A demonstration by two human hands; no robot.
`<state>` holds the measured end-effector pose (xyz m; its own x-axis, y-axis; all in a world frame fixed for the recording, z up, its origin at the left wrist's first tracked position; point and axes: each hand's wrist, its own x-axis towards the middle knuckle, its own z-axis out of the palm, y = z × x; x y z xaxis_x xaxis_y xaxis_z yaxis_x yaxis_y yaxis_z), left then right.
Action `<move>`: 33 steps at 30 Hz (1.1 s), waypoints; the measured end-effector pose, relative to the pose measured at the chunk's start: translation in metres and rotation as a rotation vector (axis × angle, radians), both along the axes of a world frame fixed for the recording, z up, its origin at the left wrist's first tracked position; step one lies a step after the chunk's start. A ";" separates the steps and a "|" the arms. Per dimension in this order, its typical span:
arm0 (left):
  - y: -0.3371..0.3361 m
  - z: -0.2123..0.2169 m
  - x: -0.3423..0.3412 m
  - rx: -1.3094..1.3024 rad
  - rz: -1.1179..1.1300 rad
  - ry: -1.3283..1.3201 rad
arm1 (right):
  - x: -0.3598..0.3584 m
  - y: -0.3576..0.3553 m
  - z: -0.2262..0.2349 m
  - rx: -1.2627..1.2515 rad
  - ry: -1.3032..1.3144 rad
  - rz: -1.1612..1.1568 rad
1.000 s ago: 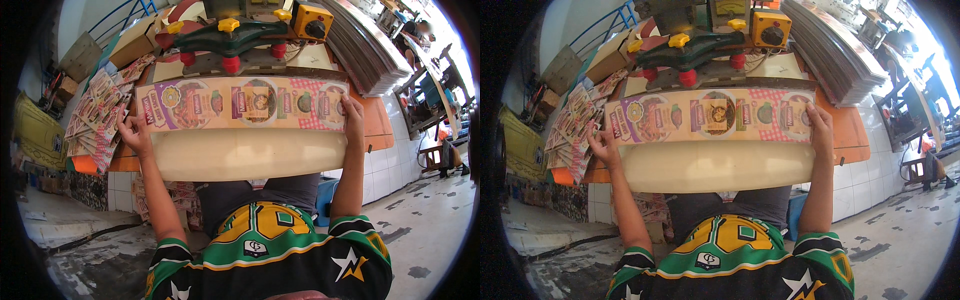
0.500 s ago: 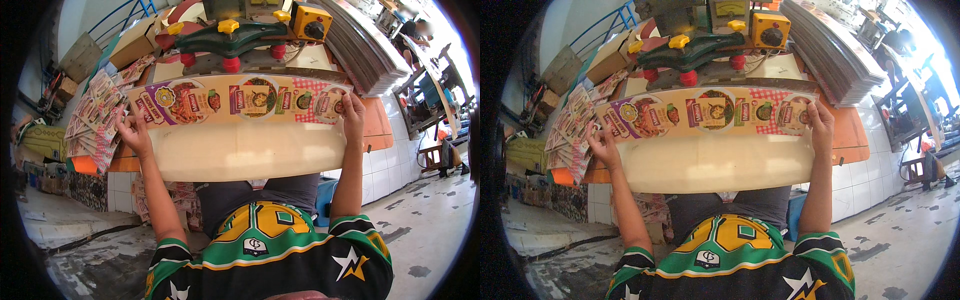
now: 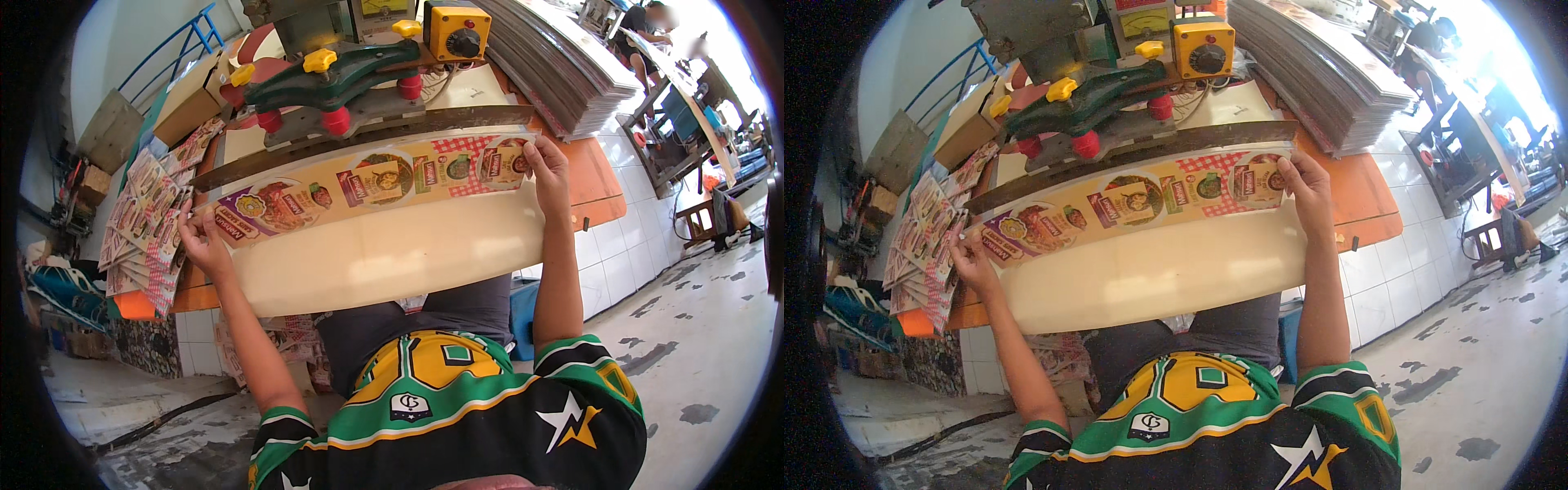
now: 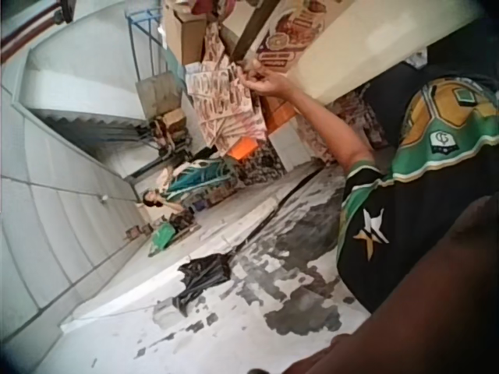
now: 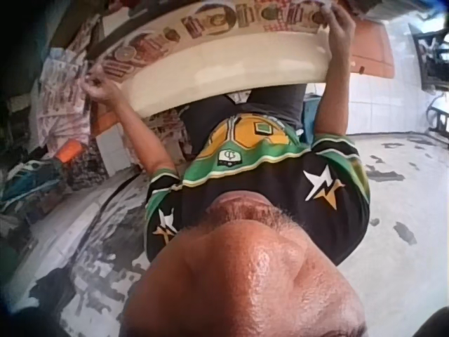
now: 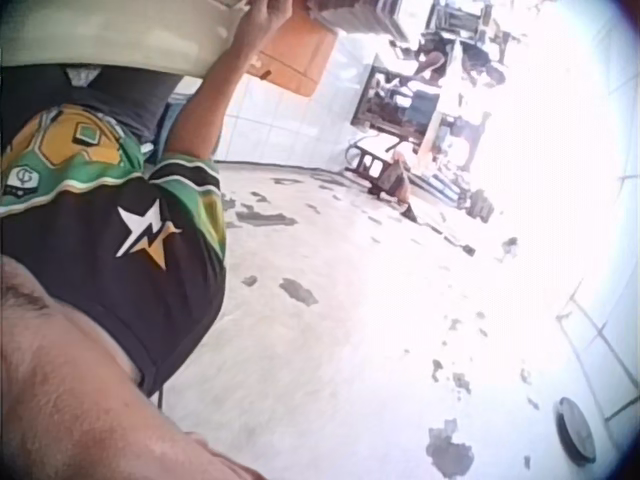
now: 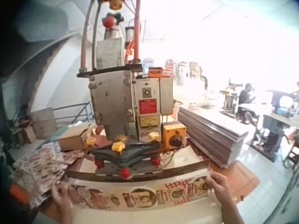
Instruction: The person positions long plastic sheets under a heat-sealing machine, presses the sheets to the surface by hand, and then pulls the sealed product away.
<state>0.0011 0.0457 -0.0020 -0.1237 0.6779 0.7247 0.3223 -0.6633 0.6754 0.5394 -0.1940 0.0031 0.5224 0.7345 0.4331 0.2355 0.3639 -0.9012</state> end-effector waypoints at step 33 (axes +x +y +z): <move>-0.183 0.073 -0.001 -0.165 -0.116 0.260 | -0.112 -0.049 0.070 -0.231 -0.217 0.335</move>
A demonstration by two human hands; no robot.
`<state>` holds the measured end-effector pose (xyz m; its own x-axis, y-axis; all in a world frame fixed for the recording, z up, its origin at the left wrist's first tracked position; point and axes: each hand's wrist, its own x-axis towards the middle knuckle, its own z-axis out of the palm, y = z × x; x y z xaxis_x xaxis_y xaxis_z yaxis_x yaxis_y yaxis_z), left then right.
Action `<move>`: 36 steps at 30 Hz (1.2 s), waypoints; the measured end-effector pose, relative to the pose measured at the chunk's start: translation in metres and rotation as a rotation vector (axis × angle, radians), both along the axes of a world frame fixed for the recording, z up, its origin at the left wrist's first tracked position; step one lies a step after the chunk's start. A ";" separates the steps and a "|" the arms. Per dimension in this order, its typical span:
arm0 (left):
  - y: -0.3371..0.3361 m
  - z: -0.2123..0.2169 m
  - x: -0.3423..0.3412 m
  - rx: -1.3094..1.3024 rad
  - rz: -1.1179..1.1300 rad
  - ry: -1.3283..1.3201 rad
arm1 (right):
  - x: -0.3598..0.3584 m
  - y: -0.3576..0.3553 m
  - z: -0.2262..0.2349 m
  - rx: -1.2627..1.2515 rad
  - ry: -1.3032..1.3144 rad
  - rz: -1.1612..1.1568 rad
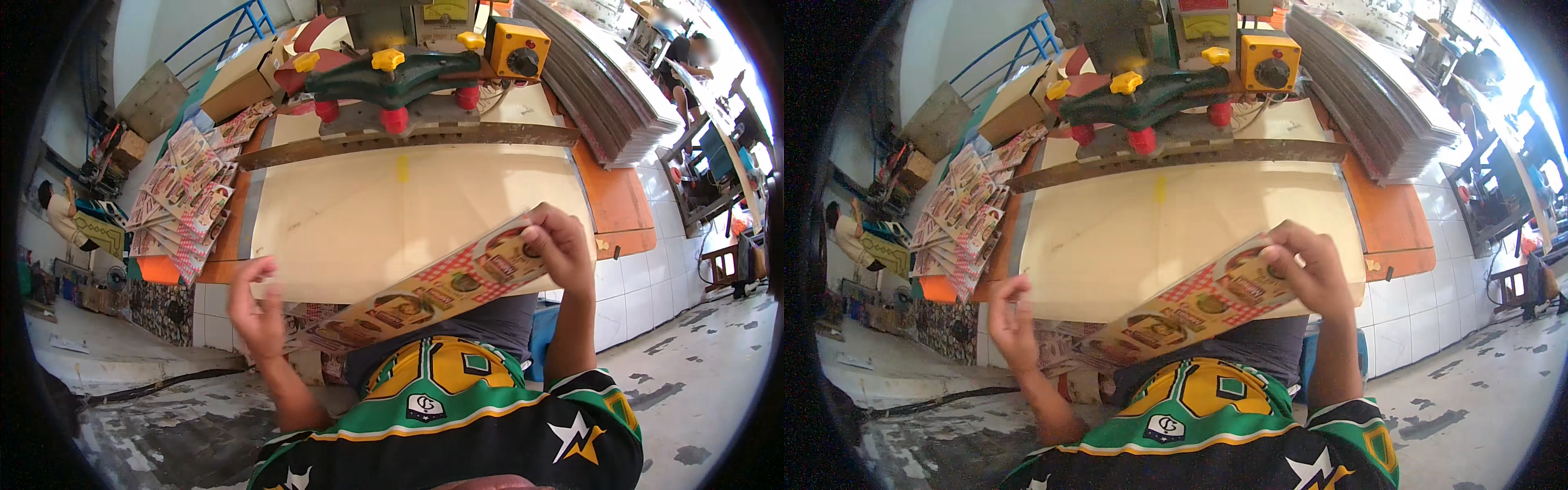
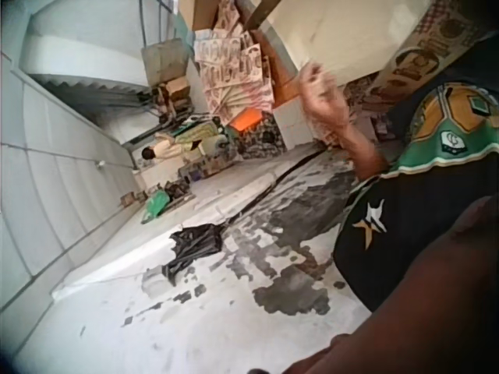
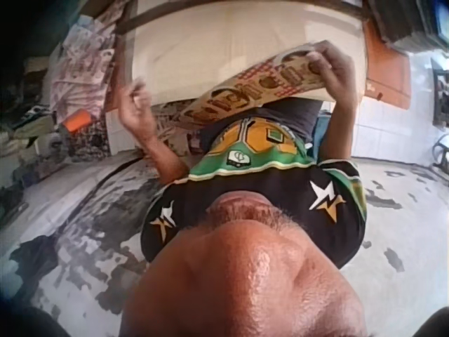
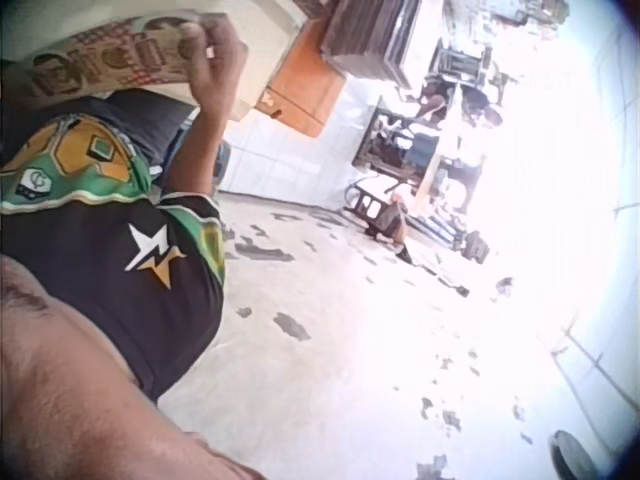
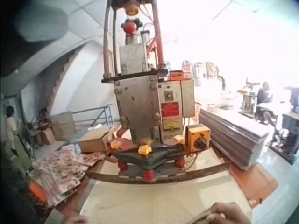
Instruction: The person positions long plastic sheets under a heat-sealing machine, presses the sheets to the surface by hand, and then pulls the sealed product away.
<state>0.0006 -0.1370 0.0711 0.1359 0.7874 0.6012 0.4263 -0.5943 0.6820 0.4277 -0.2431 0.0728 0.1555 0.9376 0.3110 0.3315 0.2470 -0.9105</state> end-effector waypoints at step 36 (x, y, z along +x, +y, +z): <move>-0.035 0.038 0.124 -0.465 -0.872 -0.136 | -0.077 -0.004 0.018 0.243 -0.223 0.464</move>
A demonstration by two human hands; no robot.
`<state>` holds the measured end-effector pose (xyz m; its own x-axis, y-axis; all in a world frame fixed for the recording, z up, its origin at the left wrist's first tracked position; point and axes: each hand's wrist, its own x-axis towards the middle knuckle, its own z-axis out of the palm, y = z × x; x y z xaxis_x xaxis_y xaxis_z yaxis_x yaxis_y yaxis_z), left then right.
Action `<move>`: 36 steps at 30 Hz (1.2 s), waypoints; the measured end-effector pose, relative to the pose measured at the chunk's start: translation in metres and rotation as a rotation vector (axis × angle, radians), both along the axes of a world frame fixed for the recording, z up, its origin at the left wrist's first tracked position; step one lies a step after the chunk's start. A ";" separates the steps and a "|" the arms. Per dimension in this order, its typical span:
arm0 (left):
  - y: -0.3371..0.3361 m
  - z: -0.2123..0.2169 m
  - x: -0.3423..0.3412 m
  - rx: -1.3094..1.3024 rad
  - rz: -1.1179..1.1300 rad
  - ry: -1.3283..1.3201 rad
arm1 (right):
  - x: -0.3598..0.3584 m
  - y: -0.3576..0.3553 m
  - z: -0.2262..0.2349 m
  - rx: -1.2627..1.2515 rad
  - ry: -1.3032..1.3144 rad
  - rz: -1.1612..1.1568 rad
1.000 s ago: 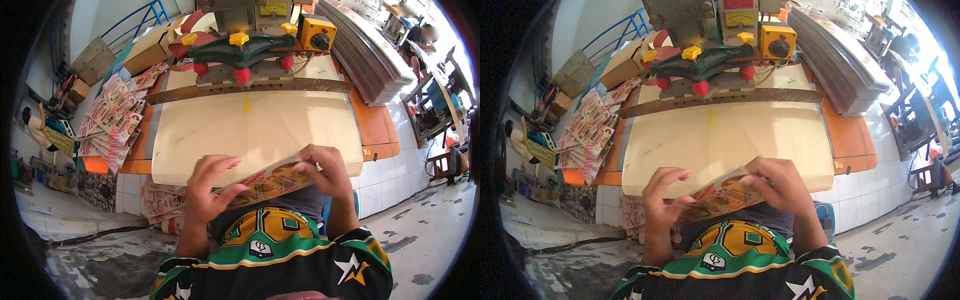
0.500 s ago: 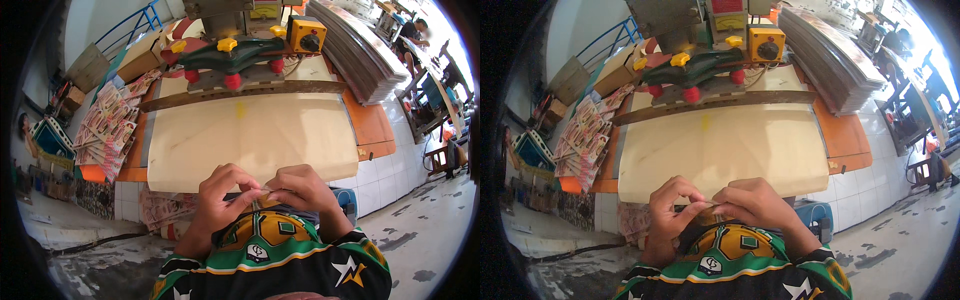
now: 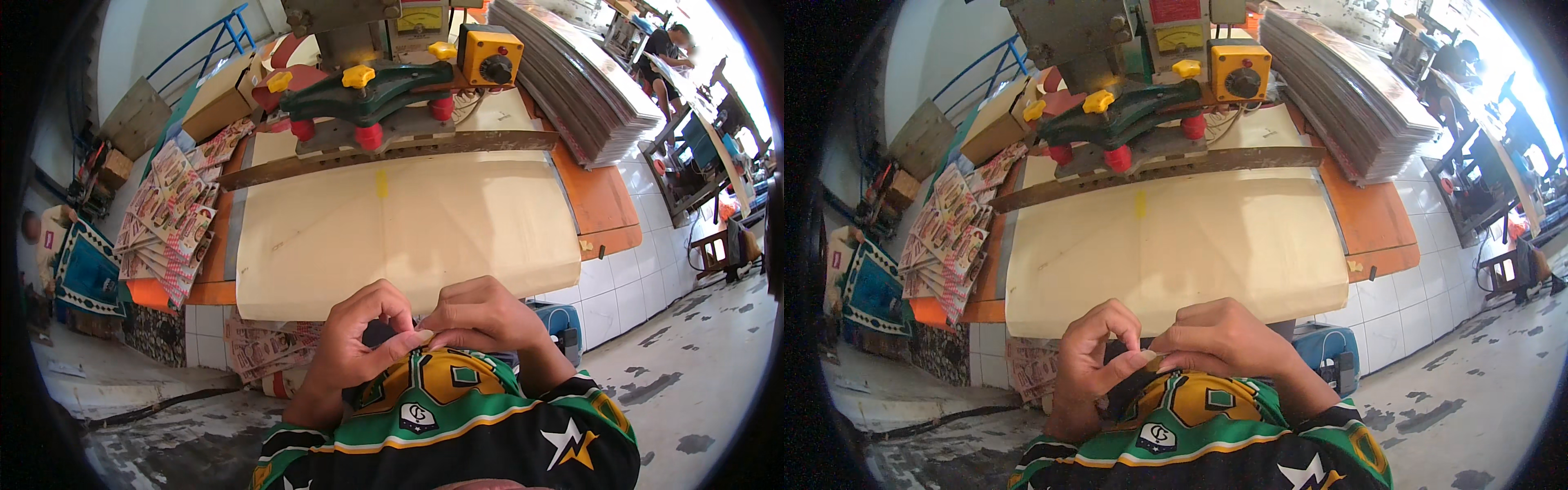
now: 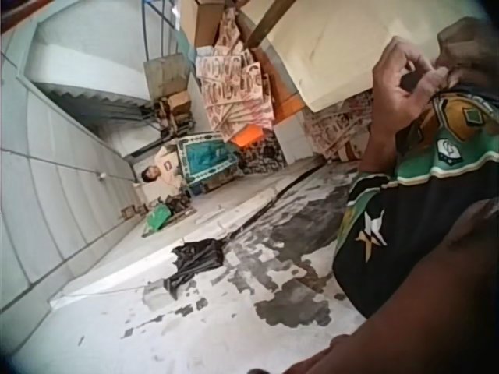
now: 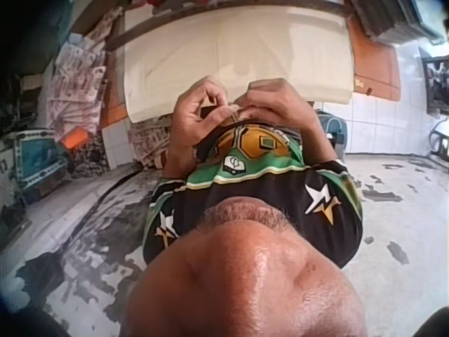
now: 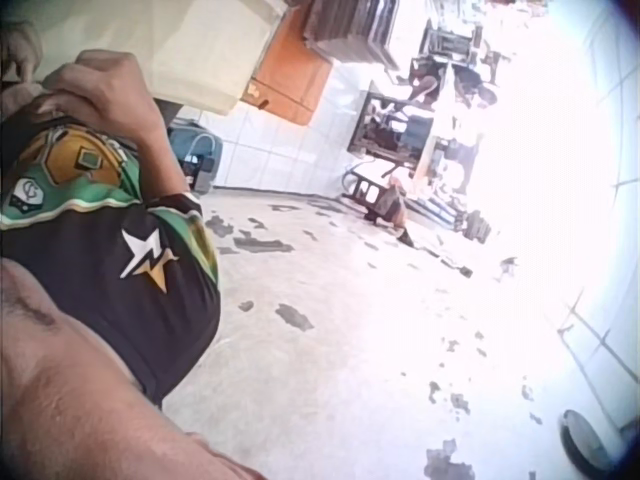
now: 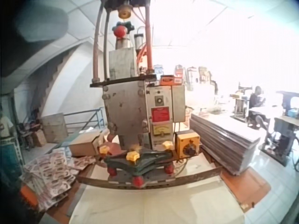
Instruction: The person positions long plastic sheets under a heat-sealing machine, presses the sheets to the surface by hand, and then pulls the sealed product away.
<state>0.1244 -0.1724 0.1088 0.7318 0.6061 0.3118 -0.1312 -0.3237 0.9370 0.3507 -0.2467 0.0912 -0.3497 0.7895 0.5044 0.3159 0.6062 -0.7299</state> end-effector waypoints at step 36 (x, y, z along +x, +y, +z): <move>-0.014 -0.021 -0.007 -0.230 -0.321 -0.074 | -0.005 0.000 -0.012 -0.079 -0.072 0.237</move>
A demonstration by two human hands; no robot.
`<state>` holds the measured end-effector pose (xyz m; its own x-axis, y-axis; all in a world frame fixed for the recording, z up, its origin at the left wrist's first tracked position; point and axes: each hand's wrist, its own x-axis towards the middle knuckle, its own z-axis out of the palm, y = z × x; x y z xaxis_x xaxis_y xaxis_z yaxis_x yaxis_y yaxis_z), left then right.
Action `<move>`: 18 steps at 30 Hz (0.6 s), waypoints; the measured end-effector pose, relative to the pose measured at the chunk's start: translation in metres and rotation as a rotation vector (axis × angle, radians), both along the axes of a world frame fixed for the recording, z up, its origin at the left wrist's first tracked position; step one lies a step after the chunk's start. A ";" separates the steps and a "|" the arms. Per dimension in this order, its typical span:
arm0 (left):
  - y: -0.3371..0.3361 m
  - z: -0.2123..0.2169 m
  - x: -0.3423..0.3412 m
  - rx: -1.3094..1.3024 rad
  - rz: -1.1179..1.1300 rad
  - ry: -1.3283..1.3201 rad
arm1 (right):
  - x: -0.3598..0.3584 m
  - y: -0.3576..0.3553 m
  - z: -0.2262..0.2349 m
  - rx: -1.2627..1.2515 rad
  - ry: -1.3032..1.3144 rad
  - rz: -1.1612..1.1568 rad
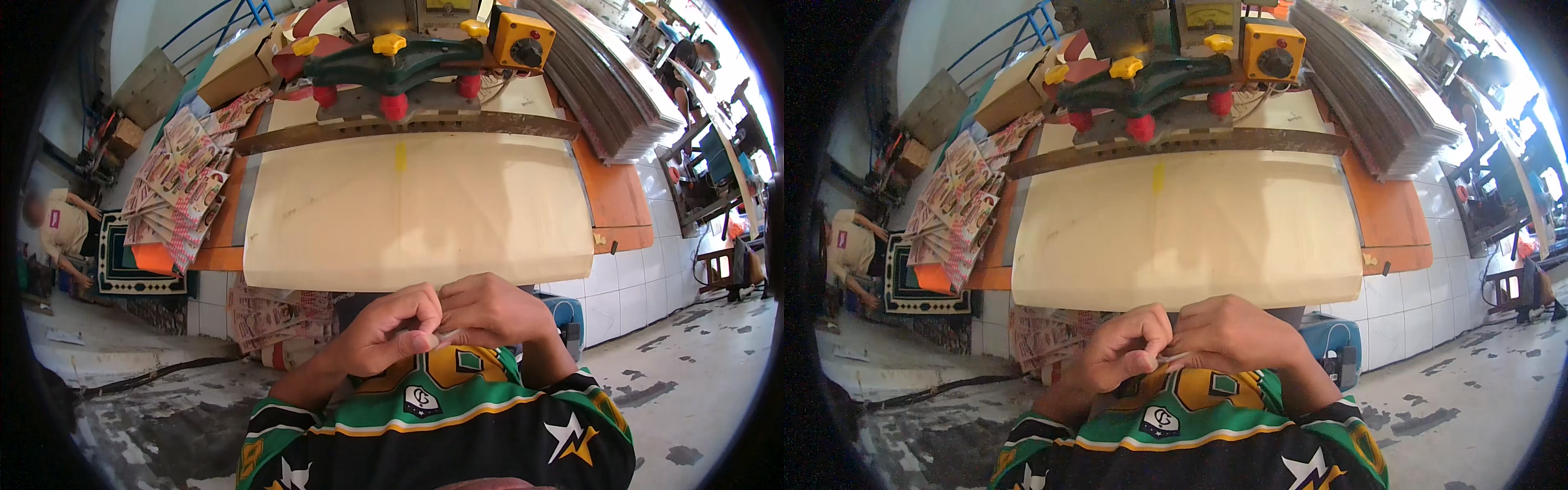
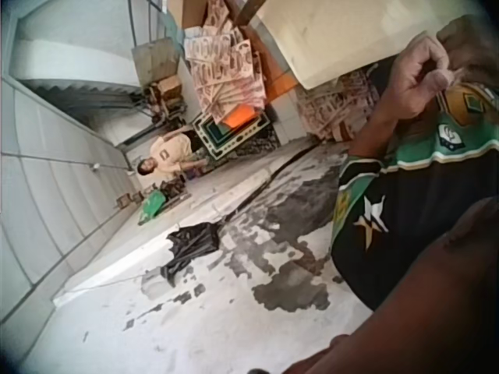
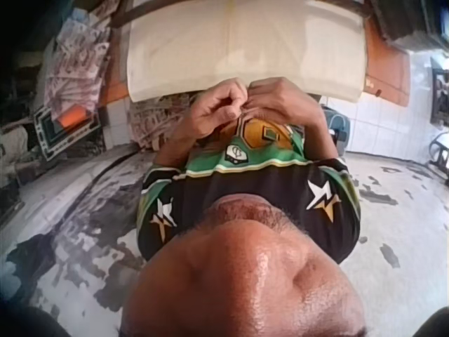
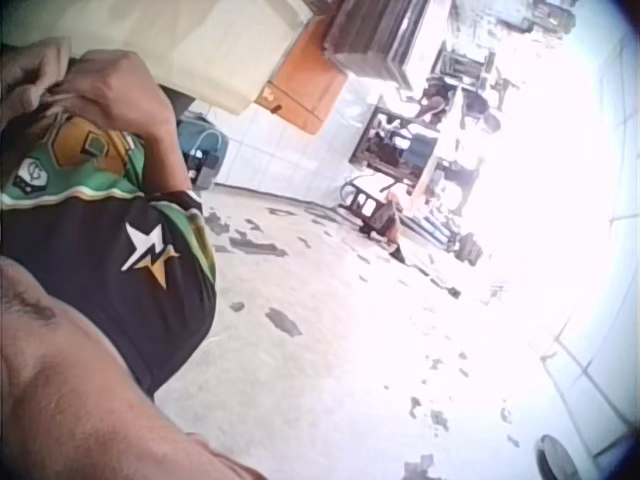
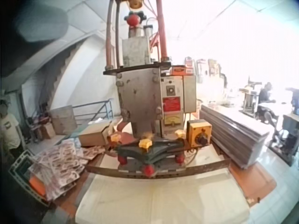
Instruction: The person positions long plastic sheets under a heat-sealing machine, presses the sheets to the surface by hand, and then pulls the sealed product away.
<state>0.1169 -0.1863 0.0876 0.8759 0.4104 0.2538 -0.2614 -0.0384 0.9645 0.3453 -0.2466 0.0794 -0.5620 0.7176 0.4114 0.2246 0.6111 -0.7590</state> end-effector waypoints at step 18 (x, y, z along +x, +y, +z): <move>0.004 0.016 -0.001 0.437 0.247 0.189 | 0.005 -0.004 -0.004 -0.025 -0.074 -0.066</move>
<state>0.1161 -0.1820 0.1032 0.8138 0.5010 0.2946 -0.0175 -0.4855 0.8741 0.3502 -0.2505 0.0756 -0.5411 0.7639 0.3517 0.3203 0.5738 -0.7538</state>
